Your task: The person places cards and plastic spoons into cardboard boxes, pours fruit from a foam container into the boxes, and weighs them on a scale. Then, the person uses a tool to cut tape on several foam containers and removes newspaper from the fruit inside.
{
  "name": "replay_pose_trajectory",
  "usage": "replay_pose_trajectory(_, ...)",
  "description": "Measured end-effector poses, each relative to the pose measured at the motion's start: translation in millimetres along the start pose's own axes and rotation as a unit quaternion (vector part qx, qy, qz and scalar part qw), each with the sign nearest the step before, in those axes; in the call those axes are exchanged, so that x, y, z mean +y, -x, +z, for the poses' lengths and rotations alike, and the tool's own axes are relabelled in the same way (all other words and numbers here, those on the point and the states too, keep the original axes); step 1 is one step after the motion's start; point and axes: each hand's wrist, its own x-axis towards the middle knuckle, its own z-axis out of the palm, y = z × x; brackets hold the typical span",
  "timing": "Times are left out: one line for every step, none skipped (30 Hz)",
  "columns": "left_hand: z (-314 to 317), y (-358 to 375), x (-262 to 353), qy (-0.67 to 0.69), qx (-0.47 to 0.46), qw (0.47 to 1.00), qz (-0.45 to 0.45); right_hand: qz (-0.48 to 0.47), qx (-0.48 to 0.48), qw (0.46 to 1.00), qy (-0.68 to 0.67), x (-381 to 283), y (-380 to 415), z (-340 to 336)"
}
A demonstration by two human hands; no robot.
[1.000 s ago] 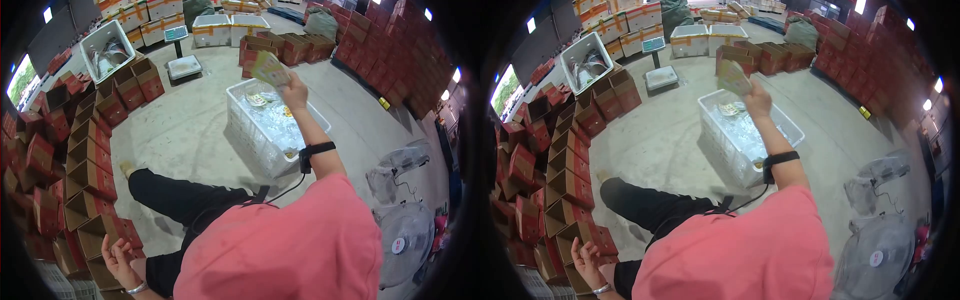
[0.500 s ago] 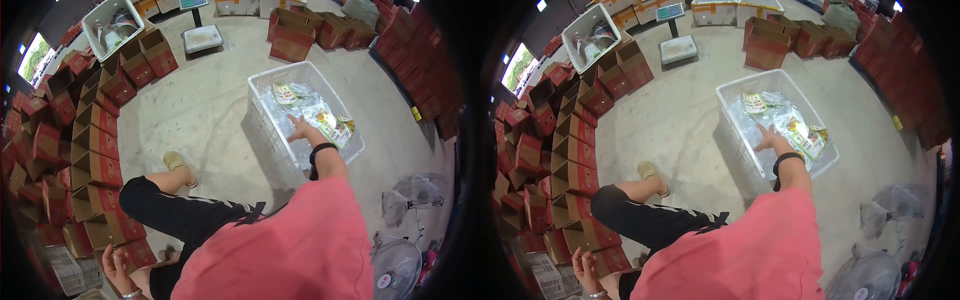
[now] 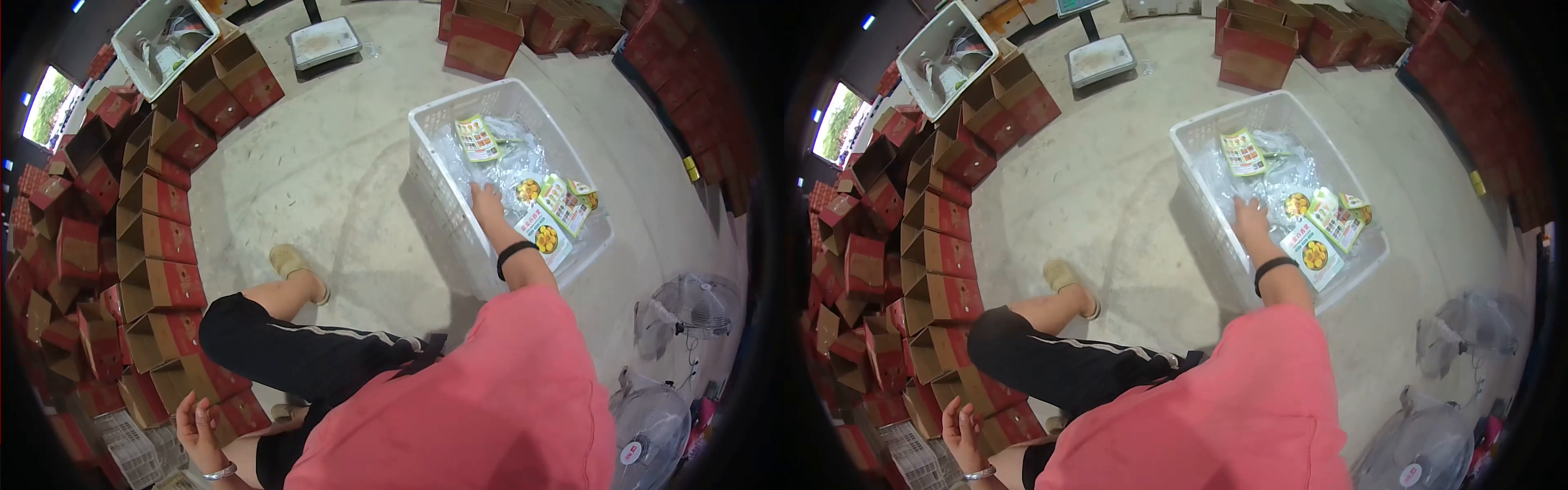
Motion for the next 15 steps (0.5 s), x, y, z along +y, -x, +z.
replay_pose_trajectory(2, 0, 1, -0.001, 0.014, 1.0, -0.003, -0.01, -0.019, 1.0, -0.001, 1, 4, -6)
replay_pose_trajectory(1, 0, 1, -0.003, 0.029, 1.0, -0.007, -0.021, -0.039, 0.999, -0.002, 2, 7, -13)
replay_pose_trajectory(-2, 0, 0, -0.001, 0.025, 1.0, -0.009, -0.03, -0.039, 0.999, -0.013, 4, 11, -27)
replay_pose_trajectory(-7, -1, -2, 0.0, 0.021, 1.0, -0.01, -0.056, -0.03, 0.997, -0.052, 11, 10, -39)
replay_pose_trajectory(-11, -2, -4, 0.001, 0.016, 1.0, -0.011, -0.08, -0.021, 0.992, -0.091, 22, 7, -52)
replay_pose_trajectory(-17, -4, -6, 0.004, 0.011, 1.0, -0.005, -0.102, -0.013, 0.986, -0.129, 32, 5, -61)
replay_pose_trajectory(-22, -7, -8, 0.008, 0.004, 1.0, 0.001, -0.116, 0.039, 0.981, -0.154, 37, 0, -69)
replay_pose_trajectory(-26, -8, -10, 0.012, -0.004, 1.0, 0.007, -0.112, -0.005, 0.99, -0.09, 41, -6, -79)
replay_pose_trajectory(-28, -9, -12, 0.016, -0.001, 1.0, 0.012, -0.108, -0.048, 0.993, -0.026, 40, -11, -98)
replay_pose_trajectory(-29, -12, -13, 0.021, 0.003, 1.0, 0.02, -0.102, -0.087, 0.99, 0.036, 37, -17, -118)
replay_pose_trajectory(-30, -13, -15, 0.028, 0.009, 0.999, 0.025, -0.103, -0.085, 0.991, 0.029, 32, -20, -137)
replay_pose_trajectory(-30, -13, -15, 0.025, 0.013, 0.999, 0.032, -0.105, -0.086, 0.99, 0.024, 27, -20, -153)
replay_pose_trajectory(-30, -13, -12, 0.02, 0.017, 0.999, 0.036, -0.106, -0.091, 0.99, 0.02, 24, -20, -166)
replay_pose_trajectory(-31, -13, -9, 0.012, 0.02, 0.999, 0.035, -0.11, -0.065, 0.991, 0.034, 28, -22, -175)
replay_pose_trajectory(-34, -12, -7, -0.001, 0.014, 0.999, 0.031, -0.117, -0.046, 0.991, 0.052, 33, -25, -181)
